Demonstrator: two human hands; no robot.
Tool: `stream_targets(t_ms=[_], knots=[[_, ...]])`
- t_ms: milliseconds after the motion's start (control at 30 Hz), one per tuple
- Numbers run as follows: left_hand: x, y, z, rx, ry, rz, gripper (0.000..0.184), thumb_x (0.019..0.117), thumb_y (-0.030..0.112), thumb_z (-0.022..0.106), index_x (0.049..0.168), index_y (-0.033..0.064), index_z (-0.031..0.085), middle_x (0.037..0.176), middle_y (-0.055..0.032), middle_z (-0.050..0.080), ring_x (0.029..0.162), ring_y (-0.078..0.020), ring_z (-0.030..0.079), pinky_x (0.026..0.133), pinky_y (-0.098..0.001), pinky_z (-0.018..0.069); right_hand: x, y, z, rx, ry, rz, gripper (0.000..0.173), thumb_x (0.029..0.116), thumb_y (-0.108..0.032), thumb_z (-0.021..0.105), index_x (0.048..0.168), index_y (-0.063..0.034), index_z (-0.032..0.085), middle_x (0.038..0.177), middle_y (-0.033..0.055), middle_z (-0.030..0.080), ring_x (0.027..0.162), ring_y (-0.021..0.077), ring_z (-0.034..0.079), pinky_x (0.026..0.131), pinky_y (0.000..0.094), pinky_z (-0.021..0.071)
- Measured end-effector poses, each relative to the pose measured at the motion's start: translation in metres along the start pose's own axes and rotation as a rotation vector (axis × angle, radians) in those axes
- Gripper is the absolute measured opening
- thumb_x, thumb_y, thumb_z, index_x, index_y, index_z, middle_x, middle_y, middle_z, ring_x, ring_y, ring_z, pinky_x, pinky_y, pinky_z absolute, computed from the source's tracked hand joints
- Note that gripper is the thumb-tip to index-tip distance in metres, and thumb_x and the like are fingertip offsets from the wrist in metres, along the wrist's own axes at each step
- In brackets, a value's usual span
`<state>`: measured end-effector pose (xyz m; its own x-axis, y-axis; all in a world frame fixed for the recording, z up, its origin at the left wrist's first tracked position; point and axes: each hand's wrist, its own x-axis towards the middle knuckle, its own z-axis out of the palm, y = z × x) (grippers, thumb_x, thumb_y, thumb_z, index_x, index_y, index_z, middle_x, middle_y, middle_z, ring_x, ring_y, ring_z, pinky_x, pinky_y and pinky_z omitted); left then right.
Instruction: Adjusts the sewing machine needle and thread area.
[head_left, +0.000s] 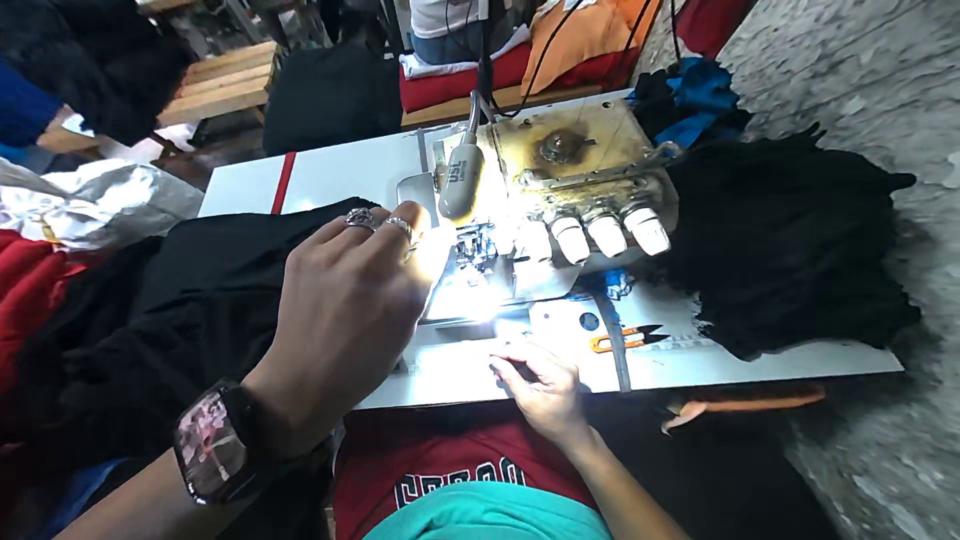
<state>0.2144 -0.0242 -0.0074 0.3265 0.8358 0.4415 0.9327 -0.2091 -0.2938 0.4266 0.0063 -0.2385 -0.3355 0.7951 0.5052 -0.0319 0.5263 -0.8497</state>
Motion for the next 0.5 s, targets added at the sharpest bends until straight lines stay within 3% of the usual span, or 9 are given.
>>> stream_targets(t_ms=[167, 267, 400, 500], knots=[[0.006, 0.006, 0.002, 0.017, 0.01, 0.021, 0.017, 0.0957, 0.009, 0.057, 0.094, 0.0029, 0.072, 0.076, -0.0137, 0.059, 0.07, -0.032, 0.06, 0.065, -0.0445, 0.0448, 0.001, -0.001, 0.0, 0.009, 0.005, 0.006, 0.01, 0.0926, -0.008, 0.071, 0.097, -0.0015, 0.077, 0.091, 0.0033, 0.076, 0.076, 0.0052, 0.072, 0.07, 0.0207, 0.0631], [0.007, 0.008, 0.005, 0.042, 0.026, 0.032, 0.018, 0.0963, 0.009, 0.055, 0.095, 0.0039, 0.073, 0.076, -0.0134, 0.062, 0.071, -0.0315, 0.063, 0.066, -0.0444, 0.0463, 0.002, -0.002, 0.0, 0.019, 0.005, 0.006, 0.01, 0.0932, -0.008, 0.071, 0.098, -0.0017, 0.077, 0.092, 0.0035, 0.076, 0.076, 0.0055, 0.072, 0.07, 0.0209, 0.0631], [0.007, 0.01, 0.011, 0.048, 0.059, 0.043, 0.023, 0.097, 0.008, 0.055, 0.105, 0.0068, 0.077, 0.082, -0.0122, 0.068, 0.069, -0.0282, 0.062, 0.063, -0.042, 0.0428, 0.002, -0.003, -0.001, 0.025, 0.003, 0.002, 0.01, 0.0934, -0.009, 0.072, 0.097, -0.0021, 0.077, 0.093, 0.0033, 0.076, 0.076, 0.0057, 0.072, 0.07, 0.0212, 0.0631], [0.004, 0.01, 0.014, 0.059, 0.089, 0.039, 0.021, 0.0962, 0.008, 0.056, 0.101, 0.0062, 0.077, 0.08, -0.0109, 0.068, 0.069, -0.027, 0.062, 0.064, -0.041, 0.0436, 0.002, -0.003, -0.002, 0.018, 0.0, 0.011, 0.01, 0.0937, -0.01, 0.071, 0.098, -0.0025, 0.077, 0.092, 0.0026, 0.076, 0.075, 0.0051, 0.072, 0.069, 0.0205, 0.0628]])
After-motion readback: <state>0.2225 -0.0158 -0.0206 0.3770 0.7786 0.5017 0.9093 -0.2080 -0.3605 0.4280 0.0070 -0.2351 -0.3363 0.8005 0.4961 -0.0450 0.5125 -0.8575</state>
